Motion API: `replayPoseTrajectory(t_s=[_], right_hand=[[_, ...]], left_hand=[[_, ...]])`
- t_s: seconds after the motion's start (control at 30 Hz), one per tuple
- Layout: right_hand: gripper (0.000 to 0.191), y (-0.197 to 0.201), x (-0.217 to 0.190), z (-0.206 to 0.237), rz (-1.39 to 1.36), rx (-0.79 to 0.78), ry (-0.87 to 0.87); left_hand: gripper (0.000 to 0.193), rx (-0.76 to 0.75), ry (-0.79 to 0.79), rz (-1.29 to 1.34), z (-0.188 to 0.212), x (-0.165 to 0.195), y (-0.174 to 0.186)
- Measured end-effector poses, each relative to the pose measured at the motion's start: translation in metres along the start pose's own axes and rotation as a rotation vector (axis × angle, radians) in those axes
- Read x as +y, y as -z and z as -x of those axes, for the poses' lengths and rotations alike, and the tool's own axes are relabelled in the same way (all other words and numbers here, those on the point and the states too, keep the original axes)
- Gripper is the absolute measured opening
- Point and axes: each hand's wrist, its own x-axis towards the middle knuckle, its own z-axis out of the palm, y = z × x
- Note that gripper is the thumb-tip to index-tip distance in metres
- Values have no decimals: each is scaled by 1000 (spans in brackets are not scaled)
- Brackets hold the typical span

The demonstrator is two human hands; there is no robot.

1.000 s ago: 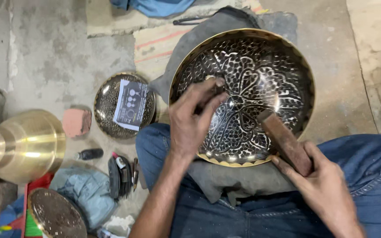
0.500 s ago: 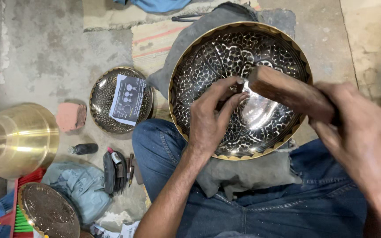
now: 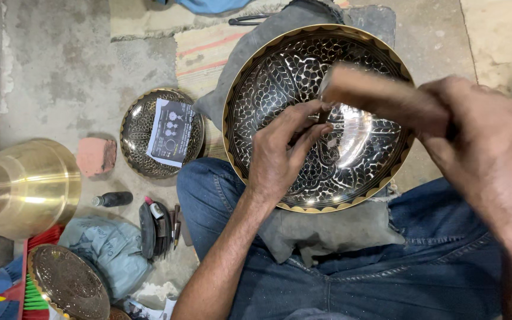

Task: The person uses a chisel and hammer to engrave a floral pattern into a brass plate. They hold the chisel in place with one hand and strike it with a hammer in the other, working on the central design of the plate.

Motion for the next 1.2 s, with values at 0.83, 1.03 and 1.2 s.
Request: replayPoseTrajectory(t_s=[0.83, 1.03, 1.2], right_hand=[[28, -4, 12, 1, -376, 60, -144], [32, -3, 5, 1, 206, -155, -59], [30, -4, 1, 6, 295, 6, 127]], left_hand=[[35, 4, 13, -10, 1, 3, 3], [33, 2, -4, 3, -3, 9, 8], [33, 17, -19, -39, 1, 6, 8]])
